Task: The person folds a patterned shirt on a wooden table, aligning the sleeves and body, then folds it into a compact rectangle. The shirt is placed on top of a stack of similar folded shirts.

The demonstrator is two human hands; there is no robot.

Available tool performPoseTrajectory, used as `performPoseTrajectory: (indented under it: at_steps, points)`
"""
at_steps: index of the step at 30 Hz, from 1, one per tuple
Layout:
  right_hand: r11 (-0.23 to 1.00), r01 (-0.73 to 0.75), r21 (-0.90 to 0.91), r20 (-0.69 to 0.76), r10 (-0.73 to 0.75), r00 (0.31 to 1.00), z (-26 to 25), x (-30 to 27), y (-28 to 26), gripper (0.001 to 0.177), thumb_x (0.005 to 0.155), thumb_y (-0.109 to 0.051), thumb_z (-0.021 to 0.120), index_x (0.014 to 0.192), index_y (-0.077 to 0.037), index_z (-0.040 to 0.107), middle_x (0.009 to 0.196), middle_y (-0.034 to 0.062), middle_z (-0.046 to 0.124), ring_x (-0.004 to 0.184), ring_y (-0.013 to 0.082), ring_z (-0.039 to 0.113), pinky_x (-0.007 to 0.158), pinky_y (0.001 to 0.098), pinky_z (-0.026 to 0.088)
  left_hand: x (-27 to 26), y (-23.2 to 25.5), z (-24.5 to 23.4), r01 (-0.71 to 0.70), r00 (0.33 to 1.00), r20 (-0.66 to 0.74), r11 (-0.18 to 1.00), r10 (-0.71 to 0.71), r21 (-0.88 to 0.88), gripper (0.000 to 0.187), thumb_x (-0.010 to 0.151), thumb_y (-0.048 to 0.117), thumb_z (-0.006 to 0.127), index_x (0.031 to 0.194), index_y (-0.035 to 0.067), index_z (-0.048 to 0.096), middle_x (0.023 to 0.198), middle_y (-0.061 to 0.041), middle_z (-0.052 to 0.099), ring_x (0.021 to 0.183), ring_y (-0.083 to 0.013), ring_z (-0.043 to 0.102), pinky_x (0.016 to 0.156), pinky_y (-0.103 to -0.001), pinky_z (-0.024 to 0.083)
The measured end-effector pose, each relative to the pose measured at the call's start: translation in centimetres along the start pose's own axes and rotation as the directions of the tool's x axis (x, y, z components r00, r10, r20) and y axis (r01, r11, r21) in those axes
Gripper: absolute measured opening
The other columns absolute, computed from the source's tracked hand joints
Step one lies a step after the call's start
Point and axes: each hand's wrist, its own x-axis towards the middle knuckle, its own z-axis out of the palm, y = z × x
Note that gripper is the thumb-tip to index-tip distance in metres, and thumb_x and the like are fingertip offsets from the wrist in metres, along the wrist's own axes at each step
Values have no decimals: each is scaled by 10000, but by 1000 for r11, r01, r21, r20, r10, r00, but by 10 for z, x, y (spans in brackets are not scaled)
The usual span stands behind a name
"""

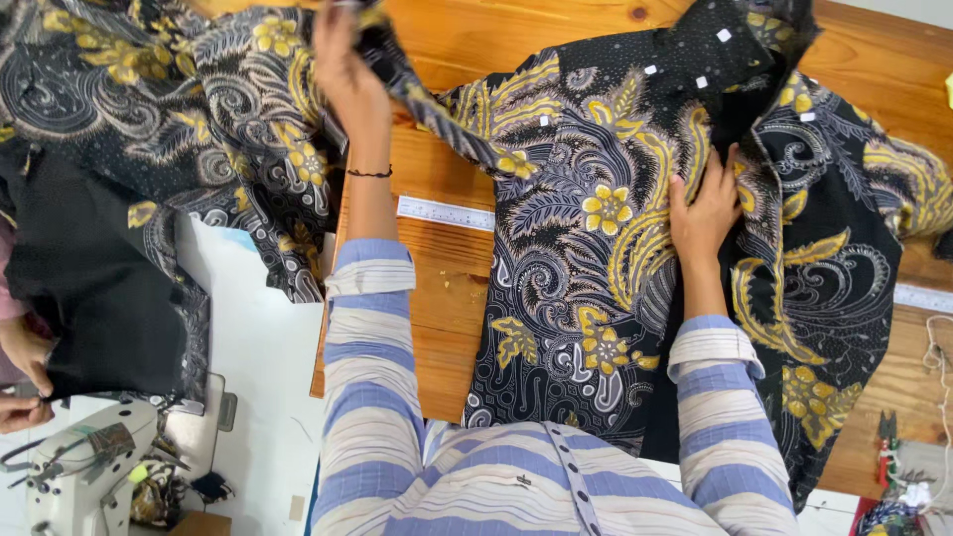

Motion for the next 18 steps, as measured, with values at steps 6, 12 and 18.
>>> performPoseTrajectory:
  at_steps: [6,12,18]
  points:
    - [880,191,435,-96,-165,982,6,22,34,181,1021,-14,754,958,28,589,1504,255,587,1426,363,516,1216,455,315,-41,78,-36,411,842,340,906,-419,100,361,957,113,749,1259,-30,614,1155,-186,684,1090,-284,667,918,-360,529]
    - [883,-71,465,151,0,989,-10,30,57,177,1151,-66,690,1046,44,600,1053,130,600,923,229,510,908,347,452,-143,108,-33,961,86,851,268,-518,66,388,874,201,812,1184,22,663,902,-38,725,789,-83,696,689,-256,591]
    - [946,324,5,-86,-322,943,-13,27,20,166,993,44,697,953,80,540,1171,233,546,1088,380,552,1012,438,448,-145,123,-17,565,464,707,793,-534,228,309,821,148,850,1047,82,649,825,-39,707,768,-207,712,642,-344,525]
